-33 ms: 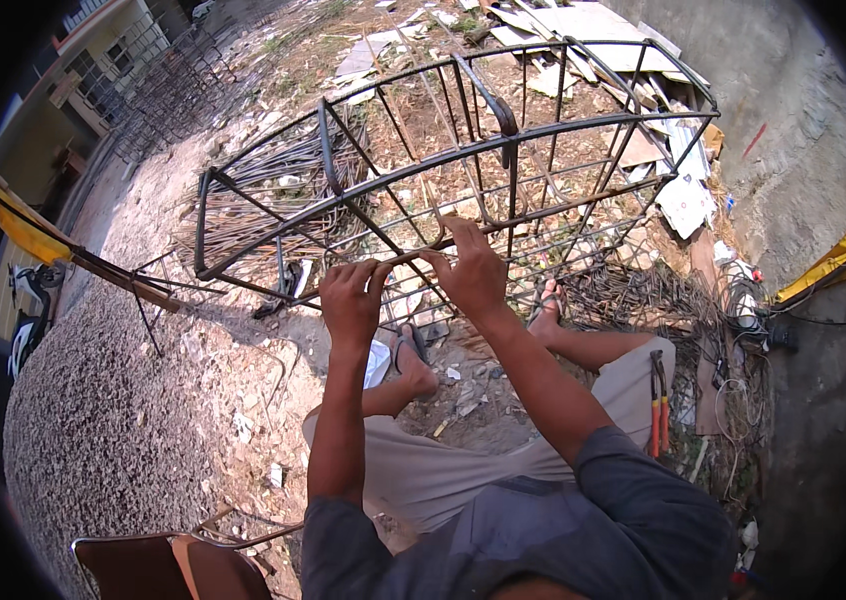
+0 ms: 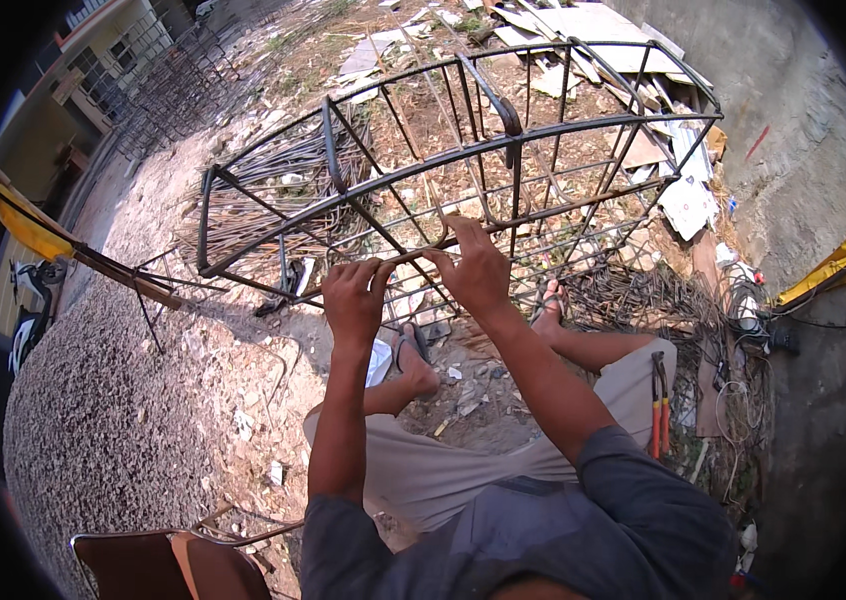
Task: The person sits on the ground and uses pliers to bend and secure metal rods into a rectangular frame structure. They repeatedly adjust the joints and bend the wire to fit the frame components together.
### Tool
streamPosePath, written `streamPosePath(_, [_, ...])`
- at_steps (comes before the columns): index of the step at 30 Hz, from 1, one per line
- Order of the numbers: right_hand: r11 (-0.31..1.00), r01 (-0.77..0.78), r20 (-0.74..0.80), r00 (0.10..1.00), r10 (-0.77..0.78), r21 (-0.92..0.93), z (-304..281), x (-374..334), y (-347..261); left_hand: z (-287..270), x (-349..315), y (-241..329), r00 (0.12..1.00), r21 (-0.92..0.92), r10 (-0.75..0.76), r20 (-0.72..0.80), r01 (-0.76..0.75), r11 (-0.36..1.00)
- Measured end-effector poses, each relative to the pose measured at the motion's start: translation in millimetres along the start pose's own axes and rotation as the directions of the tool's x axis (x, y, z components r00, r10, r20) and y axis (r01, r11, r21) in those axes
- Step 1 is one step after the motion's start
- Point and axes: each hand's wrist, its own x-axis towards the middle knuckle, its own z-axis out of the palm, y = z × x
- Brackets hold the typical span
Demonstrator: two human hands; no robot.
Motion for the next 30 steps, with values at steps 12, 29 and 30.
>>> streamPosePath(12, [0.985, -0.067, 0.264, 0.959, 0.107, -0.157, -15.4, 25.0, 3.6, -1.4, 4.5, 0.0, 0.999, -0.015, -0.015, 0.044, 0.016, 1.0])
streamPosePath(29, [0.991, -0.075, 0.329, 0.938, 0.108, -0.112, -9.5, 31.8, 8.9, -10.9, 9.3, -13.8, 0.995, 0.027, 0.072, 0.071, -0.074, 0.997])
streamPosePath(30, [0.993, -0.046, 0.306, 0.949, 0.079, -0.113, -5.2, 28.4, 13.7, -10.5, 9.1, -13.5, 0.994, 0.025, 0.078, 0.073, -0.08, 0.997])
